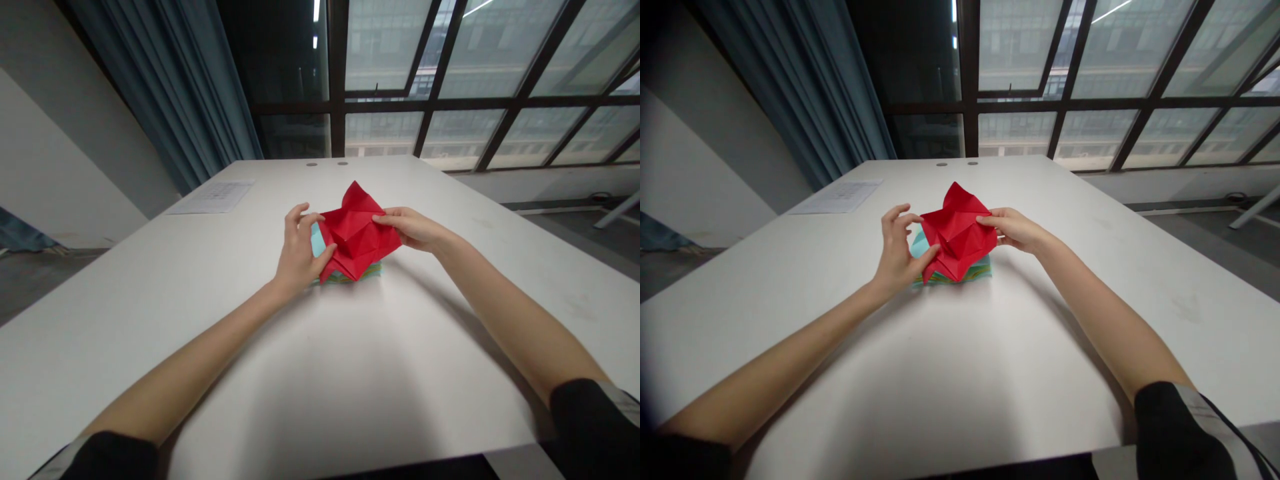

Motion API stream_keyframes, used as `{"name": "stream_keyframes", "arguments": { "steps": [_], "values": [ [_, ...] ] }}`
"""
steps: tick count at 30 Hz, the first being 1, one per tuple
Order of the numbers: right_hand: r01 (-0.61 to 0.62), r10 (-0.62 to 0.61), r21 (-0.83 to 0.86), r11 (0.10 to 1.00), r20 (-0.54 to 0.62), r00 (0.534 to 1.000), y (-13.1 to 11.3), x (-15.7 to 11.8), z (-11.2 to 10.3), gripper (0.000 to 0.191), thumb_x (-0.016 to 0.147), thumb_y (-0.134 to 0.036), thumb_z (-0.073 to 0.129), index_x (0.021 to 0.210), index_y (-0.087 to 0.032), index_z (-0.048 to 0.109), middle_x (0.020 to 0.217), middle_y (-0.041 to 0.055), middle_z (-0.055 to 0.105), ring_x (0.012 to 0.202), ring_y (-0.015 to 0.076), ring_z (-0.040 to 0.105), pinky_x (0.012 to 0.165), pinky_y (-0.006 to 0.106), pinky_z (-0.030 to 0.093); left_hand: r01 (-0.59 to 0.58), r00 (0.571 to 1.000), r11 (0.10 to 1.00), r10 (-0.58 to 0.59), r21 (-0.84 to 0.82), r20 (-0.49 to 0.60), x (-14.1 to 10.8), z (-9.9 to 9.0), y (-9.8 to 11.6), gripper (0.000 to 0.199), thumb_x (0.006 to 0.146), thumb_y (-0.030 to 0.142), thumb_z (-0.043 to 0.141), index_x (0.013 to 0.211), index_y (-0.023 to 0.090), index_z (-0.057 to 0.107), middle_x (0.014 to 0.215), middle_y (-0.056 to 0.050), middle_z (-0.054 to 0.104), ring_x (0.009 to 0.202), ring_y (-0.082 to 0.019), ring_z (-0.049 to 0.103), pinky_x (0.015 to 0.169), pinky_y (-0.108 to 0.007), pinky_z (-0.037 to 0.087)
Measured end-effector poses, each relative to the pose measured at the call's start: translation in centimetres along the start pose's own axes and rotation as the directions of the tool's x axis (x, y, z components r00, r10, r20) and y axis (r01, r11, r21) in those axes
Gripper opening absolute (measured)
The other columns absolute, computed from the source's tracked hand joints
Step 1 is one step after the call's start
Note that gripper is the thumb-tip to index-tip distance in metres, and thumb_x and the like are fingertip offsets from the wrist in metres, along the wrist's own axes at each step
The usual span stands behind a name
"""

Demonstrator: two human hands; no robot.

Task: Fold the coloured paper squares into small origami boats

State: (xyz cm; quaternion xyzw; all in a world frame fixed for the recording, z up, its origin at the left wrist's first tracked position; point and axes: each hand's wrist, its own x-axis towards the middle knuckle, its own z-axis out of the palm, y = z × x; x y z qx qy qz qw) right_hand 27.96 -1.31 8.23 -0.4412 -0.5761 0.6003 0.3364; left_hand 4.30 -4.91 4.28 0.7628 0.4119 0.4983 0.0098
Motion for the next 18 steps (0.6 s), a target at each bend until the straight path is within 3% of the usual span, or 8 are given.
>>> {"name": "stream_keyframes", "arguments": {
  "steps": [2,5,11,13,15,18],
  "values": [
    [-0.013,0.013,0.035,0.999,-0.003,1.0,-0.1,0.0,-0.2,0.018,0.079,-0.03,0.062,0.09,-0.017,0.066,0.084,0.0048,0.069,0.066,0.0112,0.061,0.062,0.023,0.05,-0.075,0.997,0.992,0.072,0.105,0.036,0.0,-0.2,0.4,0.032,0.068,0.037,0.069,0.09,0.019,0.055,0.124,-0.01,0.035,0.113,-0.026,0.041,0.091,-0.042,0.042],
    [-0.014,0.013,0.054,0.998,0.014,1.0,-0.1,0.1,-0.1,0.017,0.078,-0.029,0.063,0.089,-0.016,0.065,0.084,0.0053,0.07,0.067,0.0116,0.062,0.063,0.023,0.05,-0.056,0.997,0.985,0.047,0.162,0.058,-0.1,-0.2,0.8,0.028,0.068,0.042,0.069,0.07,0.017,0.059,0.118,-0.009,0.038,0.11,-0.026,0.042,0.092,-0.042,0.04],
    [0.014,-0.016,0.04,0.999,0.071,0.997,-0.1,0.0,0.2,0.018,0.077,-0.03,0.065,0.087,-0.016,0.065,0.079,0.0037,0.069,0.065,0.0104,0.061,0.062,0.021,0.05,0.03,0.994,0.992,-0.042,0.123,0.098,0.0,0.0,0.9,0.013,0.07,0.033,0.068,0.072,0.02,0.066,0.114,-0.006,0.044,0.108,-0.024,0.042,0.095,-0.045,0.037],
    [0.014,-0.017,0.051,0.999,0.069,0.997,-0.1,-0.1,0.1,0.018,0.076,-0.03,0.066,0.087,-0.016,0.066,0.078,0.004,0.069,0.066,0.0117,0.062,0.063,0.022,0.051,0.131,0.983,0.99,-0.136,0.043,0.12,0.2,0.1,0.7,0.008,0.068,0.027,0.067,0.07,0.019,0.067,0.112,-0.006,0.046,0.107,-0.024,0.044,0.094,-0.045,0.038],
    [0.009,-0.012,0.068,0.998,0.056,0.998,-0.1,-0.1,-0.2,0.018,0.075,-0.03,0.067,0.086,-0.016,0.066,0.078,0.0046,0.069,0.067,0.0128,0.062,0.064,0.024,0.052,0.312,0.946,0.943,-0.298,-0.112,0.131,0.5,0.2,0.4,0.007,0.064,0.024,0.066,0.066,0.017,0.065,0.111,-0.007,0.048,0.104,-0.023,0.047,0.088,-0.041,0.043],
    [-0.002,0.002,0.079,0.997,0.008,1.0,0.2,0.0,-0.6,0.015,0.076,-0.029,0.067,0.083,-0.015,0.066,0.075,0.0038,0.069,0.063,0.0114,0.062,0.063,0.023,0.052,0.542,0.834,0.717,-0.521,-0.437,0.18,1.0,0.0,0.1,0.01,0.06,0.026,0.064,0.062,0.016,0.061,0.104,-0.005,0.054,0.094,-0.02,0.053,0.076,-0.033,0.046]
  ]
}}
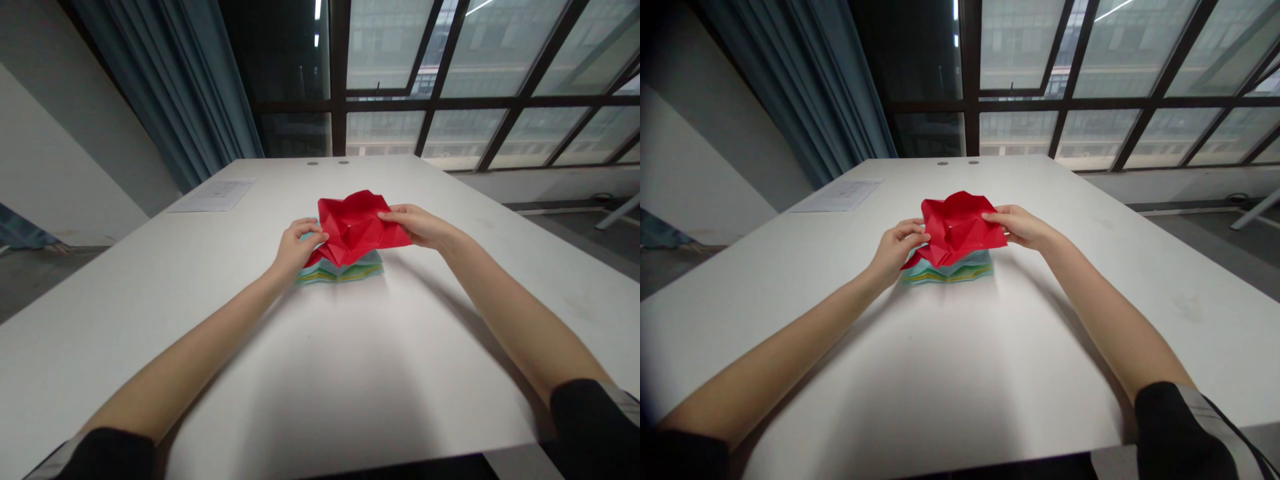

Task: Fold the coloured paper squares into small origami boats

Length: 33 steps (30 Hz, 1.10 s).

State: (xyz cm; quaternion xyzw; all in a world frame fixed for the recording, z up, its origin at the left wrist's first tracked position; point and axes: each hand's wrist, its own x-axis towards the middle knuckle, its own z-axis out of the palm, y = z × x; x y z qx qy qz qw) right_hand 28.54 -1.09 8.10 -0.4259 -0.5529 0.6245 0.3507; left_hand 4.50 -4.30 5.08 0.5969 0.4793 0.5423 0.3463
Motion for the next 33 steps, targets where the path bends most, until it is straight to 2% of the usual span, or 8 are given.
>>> {"name": "stream_keyframes", "arguments": {
  "steps": [6,14,17,20,23,25,29,33],
  "values": [
    [-0.035,0.037,0.032,0.999,-0.066,0.997,0.4,-0.3,-0.6,0.012,0.081,-0.025,0.062,0.082,-0.014,0.065,0.075,0.0053,0.07,0.061,0.0111,0.062,0.061,0.022,0.052,0.276,0.959,0.815,-0.271,-0.51,0.085,1.0,-2.3,1.3,0.005,0.064,0.022,0.051,0.064,0.017,0.051,0.069,-0.001,0.055,0.069,-0.014,0.054,0.065,-0.027,0.047],
    [-0.098,0.116,0.164,0.982,-0.108,0.987,1.2,0.1,0.5,0.012,0.085,-0.018,0.054,0.078,-0.014,0.062,0.07,0.0053,0.068,0.06,0.0114,0.061,0.061,0.023,0.052,0.371,0.92,0.783,-0.381,-0.5,0.086,2.1,-3.1,0.2,0.02,0.077,0.038,0.05,0.084,0.019,0.047,0.077,-0.005,0.057,0.074,-0.019,0.06,0.068,-0.033,0.05],
    [-0.094,0.143,0.269,0.958,-0.166,0.976,2.0,0.9,0.5,0.012,0.085,-0.016,0.053,0.074,-0.015,0.059,0.064,0.0023,0.064,0.053,0.0083,0.056,0.056,0.02,0.05,0.311,0.944,0.86,-0.329,-0.404,0.027,1.7,-2.6,-0.1,0.035,0.076,0.049,0.053,0.101,0.027,0.042,0.082,-0.002,0.058,0.072,-0.017,0.061,0.064,-0.032,0.05],
    [-0.098,0.156,0.289,0.952,-0.184,0.97,2.8,1.6,0.2,0.009,0.085,-0.015,0.053,0.077,-0.014,0.058,0.066,0.0029,0.064,0.055,0.0086,0.057,0.058,0.02,0.051,0.17,0.985,0.964,-0.168,-0.205,0.028,1.5,-2.1,-0.5,0.047,0.069,0.031,0.065,0.11,0.03,0.042,0.092,-0.001,0.06,0.075,-0.015,0.06,0.066,-0.031,0.051],
    [-0.109,0.143,0.188,0.976,-0.175,0.974,3.4,1.9,0.0,0.006,0.084,-0.013,0.052,0.086,-0.013,0.058,0.069,0.0038,0.065,0.058,0.0092,0.06,0.06,0.02,0.052,0.01,0.992,0.998,-0.018,0.059,0.127,1.8,-2.0,-1.7,0.031,0.065,0.018,0.062,0.096,0.021,0.06,0.099,-0.005,0.063,0.086,-0.018,0.06,0.079,-0.036,0.05],
    [-0.107,0.12,0.073,0.992,-0.195,0.974,3.9,1.9,0.0,0.02,0.081,-0.012,0.055,0.1,-0.015,0.053,0.067,0.0014,0.065,0.056,0.0098,0.06,0.058,0.021,0.051,-0.006,0.983,0.978,-0.033,0.208,0.182,2.2,-2.2,-2.9,0.023,0.066,0.016,0.057,0.088,0.016,0.066,0.099,-0.008,0.066,0.092,-0.022,0.06,0.088,-0.04,0.046],
    [-0.039,0.007,-0.198,0.979,-0.159,0.987,5.1,2.0,-0.1,0.06,0.073,-0.011,0.062,0.124,-0.025,0.034,0.054,-0.0096,0.056,0.047,0.0094,0.055,0.052,0.021,0.048,-0.034,0.982,0.902,-0.05,0.429,0.182,3.1,-2.8,-5.1,0.039,0.064,0.012,0.053,0.101,0.014,0.067,0.11,-0.011,0.064,0.105,-0.026,0.057,0.096,-0.041,0.04],
    [-0.018,-0.054,-0.592,0.805,-0.104,0.993,5.9,2.7,-0.2,0.045,0.073,-0.013,0.058,0.117,-0.022,0.052,0.065,-0.0038,0.059,0.053,0.0108,0.056,0.061,0.026,0.05,-0.169,0.971,0.732,0.008,0.659,0.241,3.0,-3.0,-5.9,0.046,0.068,0.013,0.048,0.113,0.013,0.061,0.119,-0.011,0.058,0.113,-0.027,0.051,0.1,-0.041,0.037]
  ]
}}
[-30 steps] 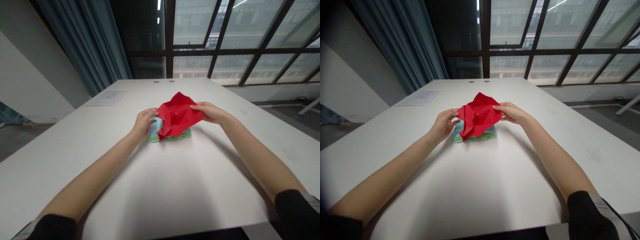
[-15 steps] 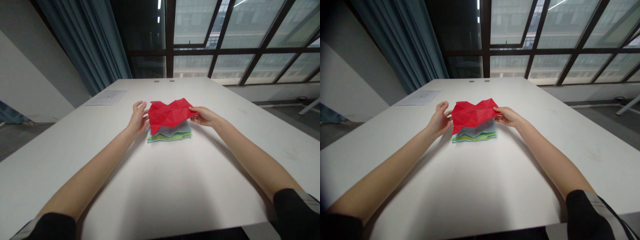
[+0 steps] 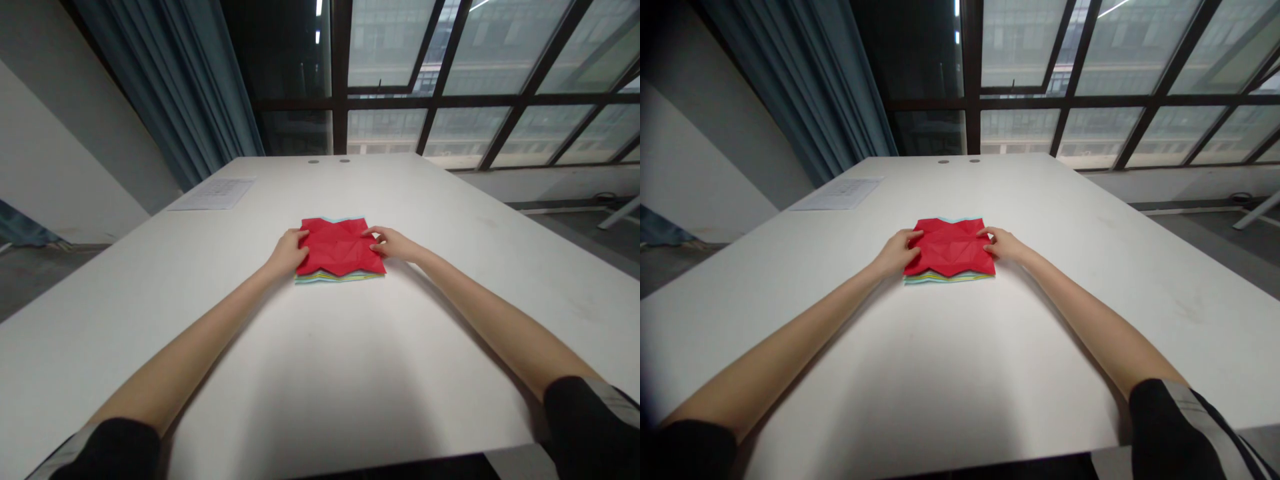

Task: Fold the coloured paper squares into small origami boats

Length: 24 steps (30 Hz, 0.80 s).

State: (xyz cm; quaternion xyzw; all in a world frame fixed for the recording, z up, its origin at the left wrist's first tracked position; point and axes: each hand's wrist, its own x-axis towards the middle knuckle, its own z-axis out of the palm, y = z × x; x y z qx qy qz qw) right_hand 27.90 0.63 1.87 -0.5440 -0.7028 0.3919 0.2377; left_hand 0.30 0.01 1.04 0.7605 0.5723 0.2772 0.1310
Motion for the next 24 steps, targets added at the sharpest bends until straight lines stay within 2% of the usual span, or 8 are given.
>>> {"name": "stream_keyframes", "arguments": {
  "steps": [3,5,8,10,12,15,20,24],
  "values": [
    [0.038,-0.051,-0.352,0.935,-0.026,0.998,0.1,0.4,0.2,0.041,0.077,-0.017,0.054,0.118,-0.018,0.057,0.092,0.0058,0.065,0.078,0.0174,0.061,0.079,0.031,0.047,-0.127,0.992,0.975,0.12,0.181,0.05,-0.8,0.3,0.4,0.041,0.073,0.014,0.044,0.111,0.011,0.061,0.123,-0.013,0.052,0.121,-0.027,0.043,0.103,-0.039,0.035],
    [0.075,-0.078,-0.479,0.874,0.014,0.997,0.0,0.5,0.4,0.043,0.081,-0.026,0.051,0.123,-0.017,0.054,0.105,0.0098,0.064,0.093,0.0225,0.06,0.087,0.033,0.043,-0.15,0.988,0.935,0.135,0.32,0.069,-1.4,0.4,1.0,0.039,0.078,0.017,0.044,0.114,0.012,0.059,0.13,-0.016,0.044,0.122,-0.03,0.039,0.1,-0.044,0.037],
    [0.122,-0.1,-0.601,0.79,0.069,0.993,-0.3,-0.1,0.8,0.051,0.085,-0.042,0.045,0.127,-0.015,0.051,0.111,0.0159,0.06,0.107,0.0291,0.053,0.09,0.037,0.041,-0.164,0.985,0.831,0.163,0.532,0.049,-1.9,0.3,1.8,0.037,0.085,0.022,0.043,0.118,0.018,0.057,0.137,-0.018,0.035,0.117,-0.035,0.041,0.09,-0.052,0.04],
    [0.119,-0.121,-0.686,0.717,0.045,0.992,-0.5,-0.6,1.2,0.054,0.085,-0.047,0.042,0.128,-0.015,0.051,0.116,0.0187,0.054,0.112,0.0329,0.048,0.091,0.041,0.04,-0.288,0.956,0.749,0.263,0.597,0.131,-1.9,0.2,2.2,0.034,0.088,0.019,0.038,0.116,0.02,0.058,0.133,-0.018,0.04,0.113,-0.033,0.044,0.088,-0.05,0.04],
    [0.11,-0.158,-0.756,0.646,0.009,0.987,-0.7,-1.0,1.5,0.054,0.085,-0.048,0.04,0.126,-0.016,0.052,0.124,0.0196,0.048,0.113,0.0358,0.045,0.091,0.045,0.039,-0.439,0.898,0.694,0.338,0.57,0.28,-1.7,0.0,2.2,0.034,0.089,0.014,0.035,0.113,0.019,0.058,0.121,-0.016,0.05,0.107,-0.028,0.049,0.087,-0.044,0.041],
    [0.176,-0.218,-0.784,0.595,0.053,0.974,-0.7,-1.1,1.7,0.052,0.087,-0.045,0.037,0.13,-0.016,0.048,0.131,0.018,0.044,0.116,0.0361,0.041,0.092,0.049,0.038,-0.502,0.856,0.722,0.338,0.476,0.391,-1.3,0.0,1.9,0.035,0.088,0.009,0.033,0.114,0.017,0.056,0.106,-0.013,0.058,0.1,-0.023,0.054,0.084,-0.036,0.043],
    [0.281,-0.224,-0.705,0.652,0.175,0.959,-0.2,-0.6,1.9,0.05,0.089,-0.035,0.032,0.136,-0.018,0.038,0.141,0.0123,0.039,0.125,0.0307,0.038,0.099,0.05,0.033,-0.434,0.889,0.797,0.304,0.419,0.342,-1.0,0.3,2.3,0.032,0.092,0.029,0.033,0.101,0.014,0.059,0.101,-0.014,0.059,0.096,-0.023,0.055,0.085,-0.036,0.043],
    [0.267,-0.19,-0.666,0.696,0.187,0.964,-0.1,-0.5,1.8,0.059,0.087,-0.048,0.037,0.136,-0.016,0.037,0.147,0.0129,0.03,0.133,0.0312,0.027,0.105,0.052,0.024,-0.412,0.902,0.797,0.291,0.441,0.317,-0.5,1.0,3.0,0.048,0.088,0.048,0.037,0.109,0.01,0.056,0.108,-0.018,0.058,0.104,-0.029,0.052,0.091,-0.042,0.039]
  ]
}}
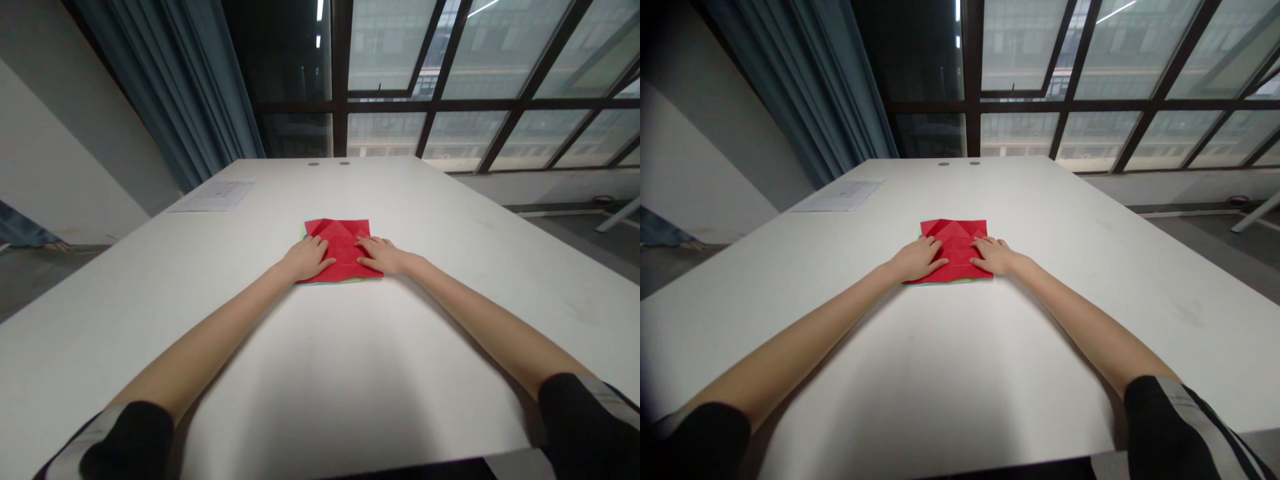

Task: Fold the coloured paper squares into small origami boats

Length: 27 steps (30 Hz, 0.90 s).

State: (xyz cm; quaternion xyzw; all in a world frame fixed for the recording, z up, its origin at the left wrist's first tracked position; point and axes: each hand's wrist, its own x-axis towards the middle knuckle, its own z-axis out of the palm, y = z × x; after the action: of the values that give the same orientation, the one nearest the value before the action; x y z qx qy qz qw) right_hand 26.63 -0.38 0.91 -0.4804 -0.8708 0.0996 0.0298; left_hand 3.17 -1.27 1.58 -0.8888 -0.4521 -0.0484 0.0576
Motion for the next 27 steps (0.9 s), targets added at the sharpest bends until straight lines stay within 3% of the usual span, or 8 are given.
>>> {"name": "stream_keyframes", "arguments": {
  "steps": [3,5,12,16,20,22,24,27],
  "values": [
    [0.014,-0.014,0.039,0.999,0.014,1.0,0.1,-0.3,0.0,0.075,0.081,-0.063,0.038,0.138,-0.014,0.033,0.15,0.0145,0.02,0.137,0.0309,0.018,0.107,0.057,0.013,-0.014,1.0,1.0,0.014,-0.016,0.01,0.4,0.9,-0.4,0.065,0.086,0.056,0.035,0.13,0.01,0.042,0.133,-0.02,0.044,0.126,-0.033,0.035,0.102,-0.045,0.028],
    [0.023,-0.024,0.057,0.998,0.034,0.999,0.3,-0.4,0.0,0.083,0.079,-0.067,0.037,0.141,-0.014,0.027,0.151,0.0148,0.016,0.138,0.0303,0.015,0.108,0.059,0.009,0.056,0.996,0.997,-0.052,-0.049,0.074,0.4,1.6,-0.8,0.074,0.084,0.063,0.03,0.14,0.015,0.03,0.145,-0.019,0.028,0.134,-0.037,0.022,0.104,-0.049,0.022],
    [0.035,-0.038,0.035,0.999,0.069,0.997,1.0,-0.5,0.3,0.092,0.077,-0.071,0.035,0.146,-0.015,0.012,0.151,0.0166,0.008,0.139,0.0302,0.011,0.108,0.058,-0.001,0.181,0.965,0.98,-0.16,-0.085,0.207,0.4,2.2,-1.3,0.079,0.079,0.074,0.023,0.144,0.031,0.014,0.152,-0.013,0.009,0.136,-0.042,0.008,0.101,-0.062,0.016],
    [0.025,-0.026,0.019,1.0,0.07,0.997,1.1,-0.3,0.5,0.092,0.077,-0.072,0.034,0.146,-0.016,0.012,0.151,0.0166,0.007,0.139,0.0303,0.011,0.106,0.061,-0.002,0.163,0.968,0.986,-0.152,-0.036,0.202,0.4,1.5,-1.0,0.077,0.081,0.07,0.025,0.145,0.027,0.017,0.151,-0.014,0.015,0.135,-0.043,0.011,0.1,-0.066,0.011],
    [0.024,-0.024,0.012,1.0,0.055,0.998,1.0,0.0,0.8,0.092,0.077,-0.073,0.032,0.146,-0.016,0.011,0.151,0.0155,0.008,0.139,0.0311,0.012,0.105,0.063,-0.004,0.016,0.996,0.993,-0.027,0.115,0.089,0.3,-0.2,0.6,0.061,0.086,0.054,0.033,0.136,0.019,0.039,0.145,-0.015,0.03,0.135,-0.038,0.019,0.104,-0.062,0.005],
    [0.028,-0.028,0.01,1.0,0.046,0.999,0.7,0.2,0.9,0.092,0.076,-0.073,0.031,0.146,-0.016,0.012,0.151,0.0146,0.009,0.139,0.0316,0.012,0.105,0.063,-0.004,-0.026,0.999,0.986,0.018,0.163,0.049,0.3,-1.2,1.9,0.048,0.084,0.041,0.041,0.126,0.02,0.049,0.138,-0.013,0.042,0.131,-0.032,0.029,0.107,-0.055,0.01],
    [0.027,-0.027,0.011,1.0,0.037,0.999,0.1,0.4,0.8,0.094,0.075,-0.075,0.031,0.146,-0.016,0.014,0.151,0.0143,0.01,0.138,0.0324,0.012,0.106,0.062,-0.003,0.057,0.995,0.991,-0.065,0.121,0.07,0.4,-1.8,3.0,0.04,0.085,0.035,0.04,0.118,0.018,0.055,0.123,-0.013,0.054,0.12,-0.03,0.043,0.103,-0.051,0.025],
    [0.025,-0.027,0.031,0.999,0.039,0.999,-0.9,0.5,0.5,0.095,0.075,-0.076,0.03,0.146,-0.015,0.014,0.151,0.0145,0.011,0.138,0.0322,0.013,0.107,0.061,0.0,0.284,0.951,0.958,-0.278,-0.031,0.133,0.6,-1.7,4.2,0.047,0.089,0.043,0.029,0.123,0.017,0.05,0.122,-0.016,0.053,0.112,-0.033,0.048,0.089,-0.05,0.041]
  ]
}}
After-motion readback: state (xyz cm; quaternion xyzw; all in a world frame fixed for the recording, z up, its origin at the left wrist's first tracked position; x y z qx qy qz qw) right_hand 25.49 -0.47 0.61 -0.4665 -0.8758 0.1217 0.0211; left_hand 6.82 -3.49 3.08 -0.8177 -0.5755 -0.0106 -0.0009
